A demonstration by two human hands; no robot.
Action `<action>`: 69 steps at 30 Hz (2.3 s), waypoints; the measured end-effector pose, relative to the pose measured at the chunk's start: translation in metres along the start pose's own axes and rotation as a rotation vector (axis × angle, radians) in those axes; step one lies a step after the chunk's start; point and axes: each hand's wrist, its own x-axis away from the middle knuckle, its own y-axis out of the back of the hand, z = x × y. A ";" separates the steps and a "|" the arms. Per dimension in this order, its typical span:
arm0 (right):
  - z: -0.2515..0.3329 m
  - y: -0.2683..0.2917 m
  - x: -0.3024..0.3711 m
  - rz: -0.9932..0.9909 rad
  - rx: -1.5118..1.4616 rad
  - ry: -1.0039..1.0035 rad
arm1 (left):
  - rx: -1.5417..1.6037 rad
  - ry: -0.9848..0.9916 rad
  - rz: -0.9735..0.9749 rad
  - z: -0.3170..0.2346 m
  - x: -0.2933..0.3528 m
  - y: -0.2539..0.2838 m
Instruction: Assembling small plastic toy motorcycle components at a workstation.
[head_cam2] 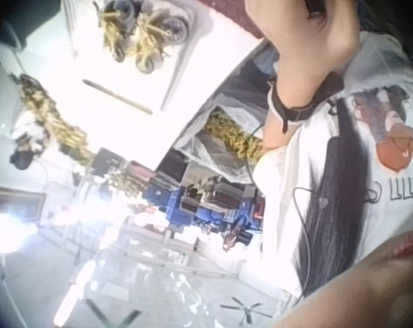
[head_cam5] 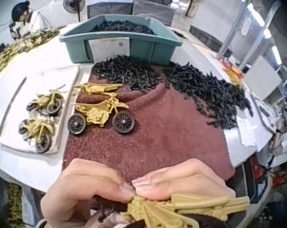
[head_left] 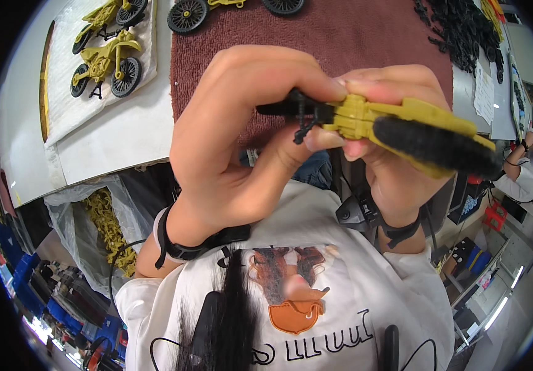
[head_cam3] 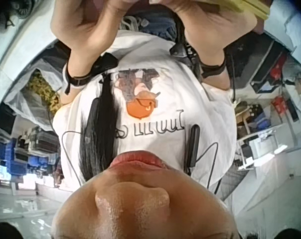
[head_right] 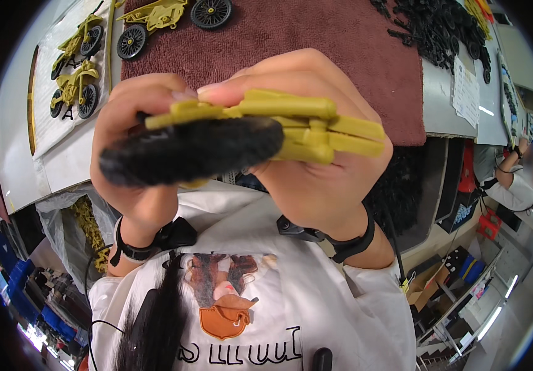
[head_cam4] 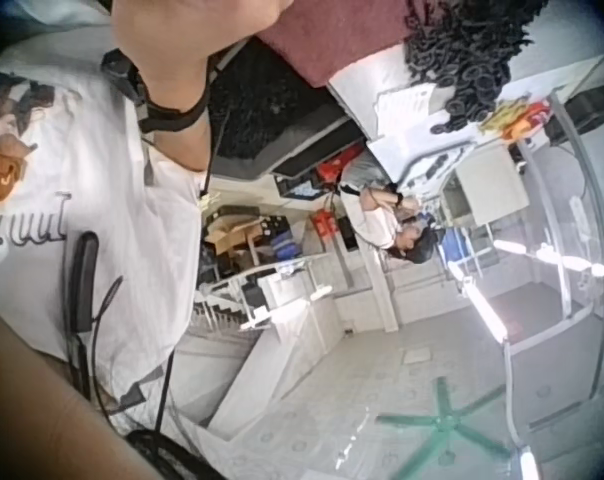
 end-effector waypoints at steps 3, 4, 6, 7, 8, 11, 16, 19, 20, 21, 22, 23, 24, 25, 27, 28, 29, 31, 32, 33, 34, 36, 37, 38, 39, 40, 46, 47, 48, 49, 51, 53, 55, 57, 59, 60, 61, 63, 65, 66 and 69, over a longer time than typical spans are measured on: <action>0.002 0.003 -0.003 0.102 0.077 0.062 | 0.039 0.087 -0.127 -0.001 0.008 -0.007; 0.003 0.003 -0.001 0.124 0.096 0.068 | 0.094 0.134 -0.073 -0.004 0.007 -0.001; -0.001 0.001 0.002 0.116 0.062 0.091 | 0.046 0.013 0.004 0.002 0.001 0.004; -0.003 -0.002 0.003 0.113 0.021 0.117 | -0.009 -0.107 0.077 0.004 0.000 0.005; -0.005 -0.004 0.003 0.110 -0.019 0.144 | 0.001 -0.091 0.072 0.002 0.002 0.006; -0.003 -0.010 -0.002 0.119 -0.068 0.122 | -0.029 -0.056 0.002 -0.001 0.005 0.005; 0.008 -0.009 0.000 0.146 -0.093 0.057 | -0.117 -0.079 -0.014 -0.004 0.008 0.005; 0.009 -0.008 -0.003 0.148 -0.113 0.080 | -0.188 -0.077 0.002 -0.008 0.008 0.009; 0.009 -0.009 -0.002 0.147 -0.114 0.080 | -0.214 -0.082 0.023 -0.009 0.007 0.010; 0.011 -0.012 -0.001 0.131 -0.134 0.055 | -0.215 -0.081 0.025 -0.008 0.007 0.011; 0.012 -0.013 0.000 0.114 -0.152 0.030 | -0.220 -0.092 0.014 -0.008 0.007 0.010; 0.012 -0.013 0.000 0.112 -0.151 0.029 | -0.225 -0.103 0.004 -0.008 0.006 0.010; 0.012 -0.014 0.000 0.108 -0.142 0.044 | -0.224 -0.104 0.006 -0.007 0.006 0.010; 0.012 -0.014 0.000 0.104 -0.133 0.057 | -0.212 -0.115 -0.003 -0.006 0.006 0.009; 0.013 -0.016 0.001 0.091 -0.129 0.051 | -0.200 -0.125 -0.010 -0.006 0.007 0.009; 0.014 -0.016 0.000 0.082 -0.127 0.045 | -0.182 -0.103 0.003 -0.007 0.006 0.010; 0.014 -0.015 0.000 0.082 -0.129 0.045 | -0.165 -0.080 0.016 -0.009 0.006 0.011; 0.013 -0.014 -0.004 0.057 -0.028 0.096 | -0.106 -0.051 -0.024 -0.002 0.007 0.005; 0.014 -0.013 -0.005 0.056 -0.025 0.097 | -0.045 -0.024 -0.063 0.001 0.006 0.003; 0.015 -0.012 -0.005 0.056 0.029 0.067 | -0.044 -0.026 -0.063 -0.001 0.003 0.006; 0.015 -0.012 -0.004 0.057 0.080 0.036 | -0.081 -0.003 -0.049 -0.004 0.002 0.008; 0.005 -0.012 -0.003 0.053 0.091 0.099 | -0.097 0.006 -0.056 -0.005 0.002 0.008; 0.003 -0.013 -0.003 0.052 0.101 0.164 | -0.100 0.009 -0.057 -0.004 0.003 0.008; 0.002 -0.015 -0.002 0.033 0.129 0.192 | -0.095 -0.004 -0.076 -0.003 0.003 0.008; 0.003 -0.016 -0.001 0.034 0.126 0.192 | -0.091 -0.017 -0.094 -0.003 0.004 0.007; 0.004 -0.016 -0.002 0.028 0.161 0.201 | -0.037 -0.010 -0.143 -0.003 0.003 0.001; 0.005 -0.018 -0.002 -0.007 0.237 0.272 | 0.008 -0.056 -0.226 -0.001 -0.002 -0.008; 0.005 -0.020 -0.001 -0.039 0.269 0.290 | 0.008 -0.056 -0.225 -0.001 -0.001 -0.009; 0.009 -0.017 -0.002 0.000 0.231 0.246 | 0.003 -0.031 -0.251 -0.002 0.001 -0.010; 0.011 -0.017 -0.002 0.000 0.231 0.246 | -0.002 -0.005 -0.278 -0.004 0.002 -0.010; 0.013 -0.018 -0.004 0.003 0.279 0.262 | 0.006 0.034 -0.301 -0.008 0.000 -0.012; 0.016 -0.015 -0.006 0.031 0.282 0.253 | 0.013 0.073 -0.323 -0.010 -0.001 -0.012; 0.014 -0.015 -0.005 0.030 0.344 0.289 | 0.018 0.092 -0.264 -0.011 -0.001 -0.008; 0.010 -0.014 -0.005 0.035 0.286 0.248 | 0.065 0.120 -0.253 -0.007 -0.001 -0.005; 0.014 -0.008 -0.006 0.088 0.100 0.064 | 0.104 0.147 -0.248 -0.002 -0.003 -0.003; 0.008 -0.009 -0.006 0.070 0.079 0.075 | 0.065 0.072 -0.214 0.000 -0.004 -0.002; 0.003 -0.010 -0.005 0.045 0.066 0.081 | 0.035 -0.004 -0.174 0.002 -0.006 -0.001; 0.005 -0.011 -0.004 0.007 0.001 0.034 | 0.041 -0.064 -0.110 0.007 -0.004 0.004; 0.005 -0.013 -0.004 0.044 -0.030 0.047 | 0.118 -0.084 -0.048 0.007 -0.002 0.007; 0.003 -0.013 -0.005 0.030 -0.018 0.083 | 0.078 -0.051 -0.074 0.002 -0.002 0.004; 0.005 -0.017 -0.001 0.024 -0.149 -0.021 | -0.035 -0.028 -0.091 -0.003 0.001 0.000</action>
